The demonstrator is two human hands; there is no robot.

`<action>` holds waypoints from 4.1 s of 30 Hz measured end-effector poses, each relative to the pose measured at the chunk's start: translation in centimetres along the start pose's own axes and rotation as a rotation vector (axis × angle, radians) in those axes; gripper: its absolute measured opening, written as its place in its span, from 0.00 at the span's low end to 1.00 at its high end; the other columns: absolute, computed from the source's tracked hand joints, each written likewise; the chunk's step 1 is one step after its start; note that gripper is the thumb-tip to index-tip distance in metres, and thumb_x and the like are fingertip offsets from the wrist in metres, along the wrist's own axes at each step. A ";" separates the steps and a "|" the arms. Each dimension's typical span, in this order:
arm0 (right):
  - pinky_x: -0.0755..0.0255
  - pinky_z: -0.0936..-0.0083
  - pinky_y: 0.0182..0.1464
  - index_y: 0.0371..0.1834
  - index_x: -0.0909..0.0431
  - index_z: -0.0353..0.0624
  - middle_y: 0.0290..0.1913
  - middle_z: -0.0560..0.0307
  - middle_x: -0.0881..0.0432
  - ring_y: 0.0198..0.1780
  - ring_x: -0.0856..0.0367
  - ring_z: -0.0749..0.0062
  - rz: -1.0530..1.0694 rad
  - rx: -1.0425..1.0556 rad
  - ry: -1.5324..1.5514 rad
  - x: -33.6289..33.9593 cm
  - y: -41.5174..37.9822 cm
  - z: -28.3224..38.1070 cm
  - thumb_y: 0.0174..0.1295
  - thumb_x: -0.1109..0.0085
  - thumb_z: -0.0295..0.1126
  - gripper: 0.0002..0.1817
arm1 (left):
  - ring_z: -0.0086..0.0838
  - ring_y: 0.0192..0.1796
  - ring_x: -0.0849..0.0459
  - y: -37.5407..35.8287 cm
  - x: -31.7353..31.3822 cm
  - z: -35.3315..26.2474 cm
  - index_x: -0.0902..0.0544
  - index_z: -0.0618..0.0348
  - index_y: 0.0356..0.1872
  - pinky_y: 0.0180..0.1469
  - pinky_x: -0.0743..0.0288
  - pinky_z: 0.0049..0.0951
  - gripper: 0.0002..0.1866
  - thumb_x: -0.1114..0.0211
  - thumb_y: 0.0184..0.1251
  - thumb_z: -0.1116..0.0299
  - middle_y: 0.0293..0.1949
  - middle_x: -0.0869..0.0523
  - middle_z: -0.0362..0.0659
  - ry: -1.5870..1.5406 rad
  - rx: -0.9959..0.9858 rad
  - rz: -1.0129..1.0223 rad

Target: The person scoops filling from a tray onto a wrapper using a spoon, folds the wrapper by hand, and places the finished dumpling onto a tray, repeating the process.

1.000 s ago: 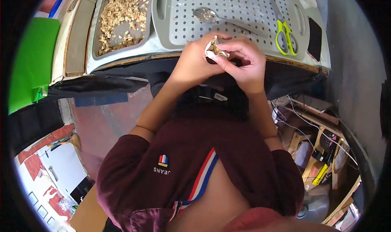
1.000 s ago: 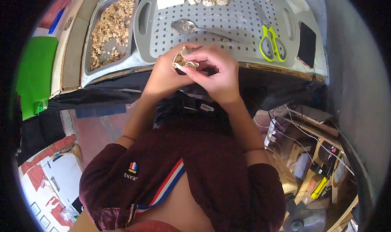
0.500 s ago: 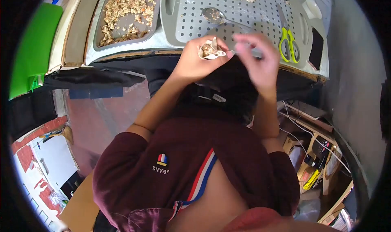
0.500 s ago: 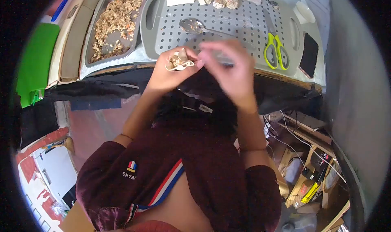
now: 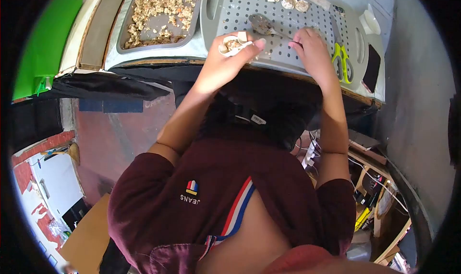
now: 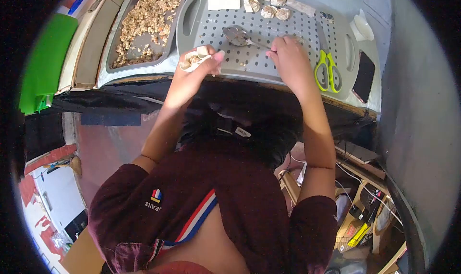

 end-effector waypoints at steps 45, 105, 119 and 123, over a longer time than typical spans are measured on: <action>0.35 0.73 0.32 0.38 0.17 0.54 0.30 0.66 0.20 0.28 0.24 0.69 -0.485 0.129 0.078 5.8 -5.5 6.0 0.48 0.41 0.23 0.15 | 0.19 0.41 0.25 3.3 -1.0 -0.1 0.20 0.58 0.33 0.46 0.35 0.22 0.11 0.40 0.66 0.61 0.32 0.19 0.36 -0.051 -0.015 0.063; 0.36 0.75 0.30 0.36 0.15 0.56 0.31 0.67 0.20 0.28 0.23 0.73 -0.559 0.168 0.036 5.5 -7.2 6.2 0.42 0.36 0.22 0.17 | 0.13 0.30 0.32 1.8 -2.3 -0.6 0.20 0.63 0.28 0.33 0.40 0.17 0.12 0.40 0.66 0.65 0.25 0.24 0.31 0.050 -0.027 0.117; 0.37 0.75 0.29 0.33 0.15 0.54 0.30 0.66 0.19 0.27 0.23 0.72 -0.585 0.140 0.105 5.2 -7.1 6.1 0.42 0.37 0.21 0.15 | 0.18 0.39 0.22 1.9 -2.2 -0.3 0.16 0.65 0.34 0.44 0.31 0.19 0.13 0.40 0.66 0.64 0.33 0.15 0.39 0.098 0.017 0.116; 0.36 0.75 0.29 0.34 0.15 0.54 0.30 0.65 0.19 0.27 0.23 0.71 -0.554 0.129 0.118 5.1 -7.0 6.1 0.44 0.37 0.21 0.15 | 0.19 0.40 0.20 1.9 -2.2 -0.2 0.16 0.65 0.35 0.45 0.30 0.20 0.13 0.40 0.67 0.64 0.35 0.14 0.40 0.092 -0.012 0.140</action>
Point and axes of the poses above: each hand's wrist, its own y-axis towards the middle knuckle, its own x-axis out of the back of the hand, z = x × y, the point moved 8 cm from there along y, towards the middle knuckle
